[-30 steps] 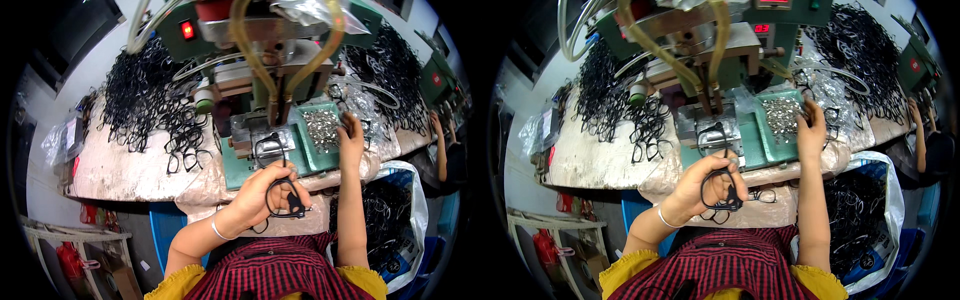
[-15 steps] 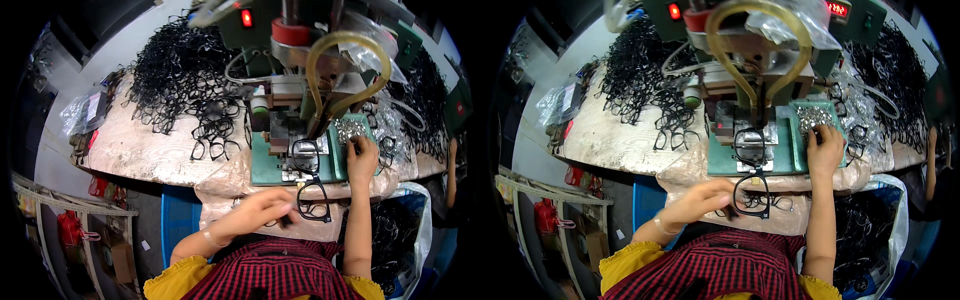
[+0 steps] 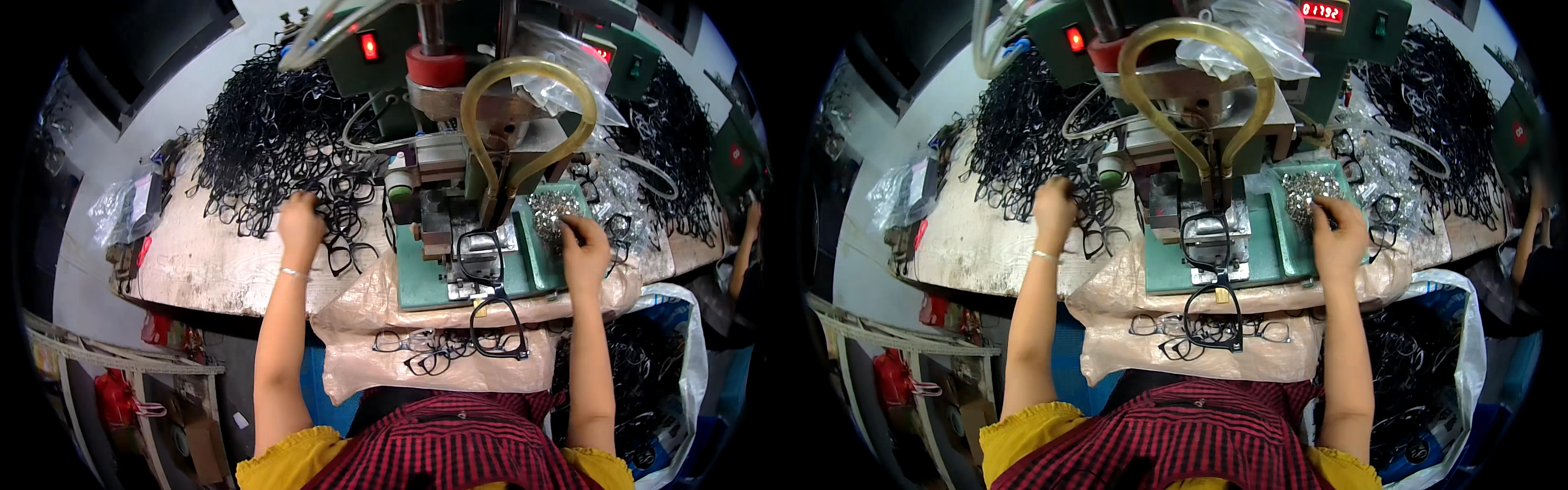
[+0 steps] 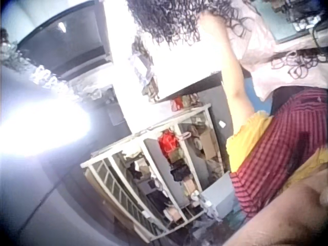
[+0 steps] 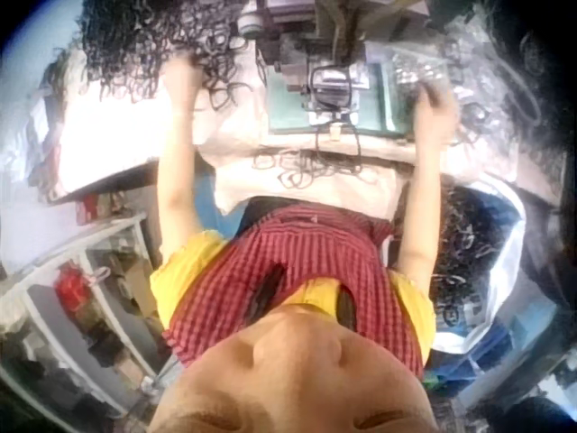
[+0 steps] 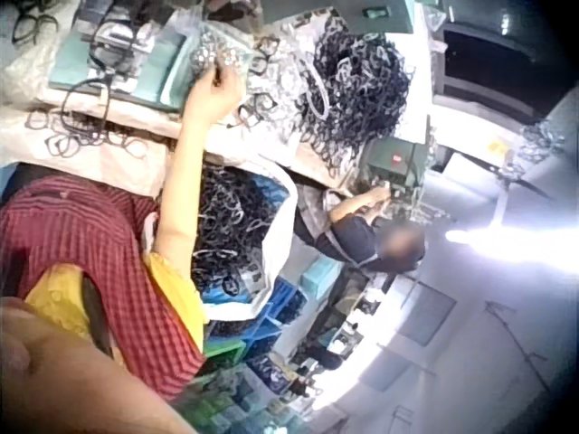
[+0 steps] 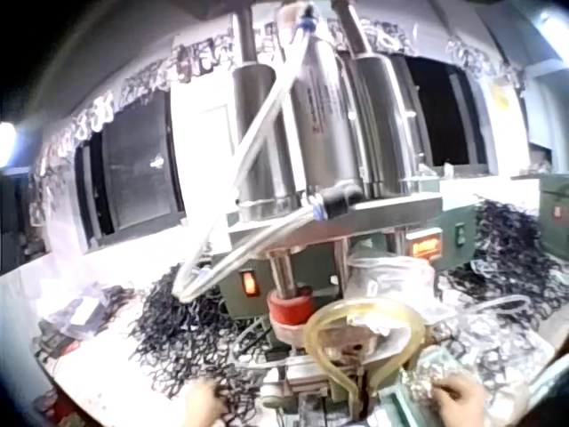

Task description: The person repeatedly picks up black eyeglass frames, places them into a green press machine, and activates the press to attach small metal components. After each press, the person removes the frame and sets it aside on the table. The process is repeated continuously throughout the clip.

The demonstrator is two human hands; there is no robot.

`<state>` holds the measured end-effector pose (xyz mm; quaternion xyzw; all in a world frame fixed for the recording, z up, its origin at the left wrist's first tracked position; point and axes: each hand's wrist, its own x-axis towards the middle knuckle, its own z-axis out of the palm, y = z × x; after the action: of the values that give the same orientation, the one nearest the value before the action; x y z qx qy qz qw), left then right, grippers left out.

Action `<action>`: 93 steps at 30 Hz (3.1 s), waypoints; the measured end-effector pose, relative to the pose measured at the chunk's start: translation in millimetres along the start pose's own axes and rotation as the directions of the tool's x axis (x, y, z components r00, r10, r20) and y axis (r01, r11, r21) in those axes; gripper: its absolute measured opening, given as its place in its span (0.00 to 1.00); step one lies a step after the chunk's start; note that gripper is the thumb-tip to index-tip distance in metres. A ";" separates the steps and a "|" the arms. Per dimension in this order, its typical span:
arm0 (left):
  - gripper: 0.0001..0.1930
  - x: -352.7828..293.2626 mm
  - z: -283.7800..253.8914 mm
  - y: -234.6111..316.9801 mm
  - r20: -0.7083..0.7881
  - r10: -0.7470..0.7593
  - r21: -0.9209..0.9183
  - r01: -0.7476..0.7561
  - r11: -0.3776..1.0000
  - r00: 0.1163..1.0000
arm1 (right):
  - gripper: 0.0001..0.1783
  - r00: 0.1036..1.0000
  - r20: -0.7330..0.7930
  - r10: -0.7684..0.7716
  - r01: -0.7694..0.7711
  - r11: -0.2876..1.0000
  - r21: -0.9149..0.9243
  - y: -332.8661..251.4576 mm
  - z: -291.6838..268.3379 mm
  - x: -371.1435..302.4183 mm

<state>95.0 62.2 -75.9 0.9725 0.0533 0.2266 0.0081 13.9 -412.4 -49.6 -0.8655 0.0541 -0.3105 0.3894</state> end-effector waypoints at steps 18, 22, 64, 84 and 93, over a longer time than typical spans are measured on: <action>0.15 -34.3 -22.9 13.2 -0.231 -0.343 -0.818 0.008 0.574 0.911 | 0.12 0.983 0.131 -0.126 0.049 0.878 0.475 -95.2 -13.4 -10.0; 0.05 -48.1 -38.7 16.7 0.080 -0.377 -0.995 0.096 0.024 0.923 | 0.26 0.984 0.175 0.034 -0.148 0.701 0.697 -110.0 20.8 -8.7; 0.23 -176.3 -188.6 165.9 0.324 0.945 -0.529 0.820 0.218 -0.043 | 0.06 0.980 -0.091 -0.177 0.149 0.956 -0.253 -1.5 -9.9 -17.9; 0.23 -3.8 51.7 -64.4 0.218 -0.279 -0.614 0.354 0.706 0.935 | 0.10 0.961 -0.058 0.271 -0.248 0.934 0.256 24.9 -52.1 -52.7; 0.29 -10.9 -62.6 70.3 -0.063 -0.343 -0.802 0.157 0.576 0.937 | 0.08 0.980 0.191 -0.046 -0.046 0.892 0.449 -87.8 -17.1 1.2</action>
<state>64.6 -9.5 -21.7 0.8219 0.0864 0.3249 0.4597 -8.1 -363.1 21.8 -0.7778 -0.0585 -0.2275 0.5830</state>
